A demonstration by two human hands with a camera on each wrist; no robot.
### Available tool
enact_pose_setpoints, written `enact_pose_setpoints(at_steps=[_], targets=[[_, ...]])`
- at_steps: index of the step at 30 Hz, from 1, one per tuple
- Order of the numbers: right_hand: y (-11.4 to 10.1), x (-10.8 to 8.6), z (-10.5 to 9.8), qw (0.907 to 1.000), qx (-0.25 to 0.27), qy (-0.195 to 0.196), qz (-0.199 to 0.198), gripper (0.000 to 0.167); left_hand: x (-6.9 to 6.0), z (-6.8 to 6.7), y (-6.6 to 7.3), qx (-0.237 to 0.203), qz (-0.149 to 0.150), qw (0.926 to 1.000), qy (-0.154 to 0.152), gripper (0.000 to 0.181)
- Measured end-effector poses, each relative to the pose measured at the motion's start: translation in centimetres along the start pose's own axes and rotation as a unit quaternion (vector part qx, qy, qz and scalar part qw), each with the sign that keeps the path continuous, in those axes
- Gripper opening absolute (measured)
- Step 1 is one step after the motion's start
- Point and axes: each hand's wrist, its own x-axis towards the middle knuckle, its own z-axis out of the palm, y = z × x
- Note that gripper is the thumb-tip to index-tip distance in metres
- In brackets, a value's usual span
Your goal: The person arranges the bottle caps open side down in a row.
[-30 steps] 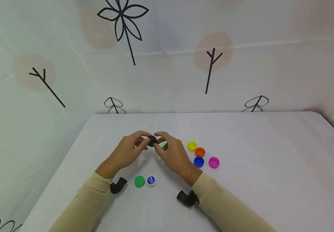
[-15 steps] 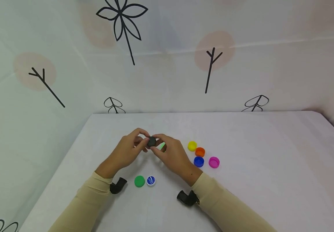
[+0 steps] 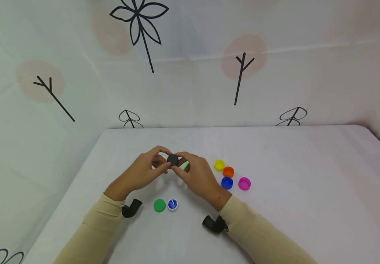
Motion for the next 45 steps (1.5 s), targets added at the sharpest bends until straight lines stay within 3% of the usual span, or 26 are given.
enact_pose_setpoints(at_steps=[4,9,16,26,31,38,45], targets=[[-0.3,0.1,-0.3,0.9999,-0.003,0.006,-0.010,0.040,0.0,-0.4,0.2,0.011,0.011,0.9999,-0.001,0.035],[-0.9,0.0,-0.8,1.0000,0.000,-0.006,-0.002,0.039,-0.3,-0.4,0.5,0.014,-0.005,0.9998,0.012,0.035],[-1.3,-0.5,-2.3,0.9983,0.004,-0.055,0.021,0.036,-0.4,0.1,1.5,0.019,-0.009,0.9997,0.013,0.033],[-0.9,-2.6,-4.0,0.9914,-0.003,-0.128,0.026,0.034,-0.8,0.8,2.5,0.041,0.002,0.9983,-0.040,0.028],[-0.7,-3.4,-4.0,0.9869,-0.010,-0.157,0.034,0.034,-1.1,0.9,2.9,0.041,-0.013,0.9960,-0.078,0.028],[0.0,-3.8,-3.9,0.9815,0.003,-0.188,0.035,0.035,-1.0,1.3,2.7,0.053,-0.009,0.9916,-0.118,0.026],[0.4,-3.8,-3.8,0.9702,0.017,-0.237,0.045,0.034,-0.9,1.7,2.5,0.040,-0.022,0.9854,-0.164,0.023]])
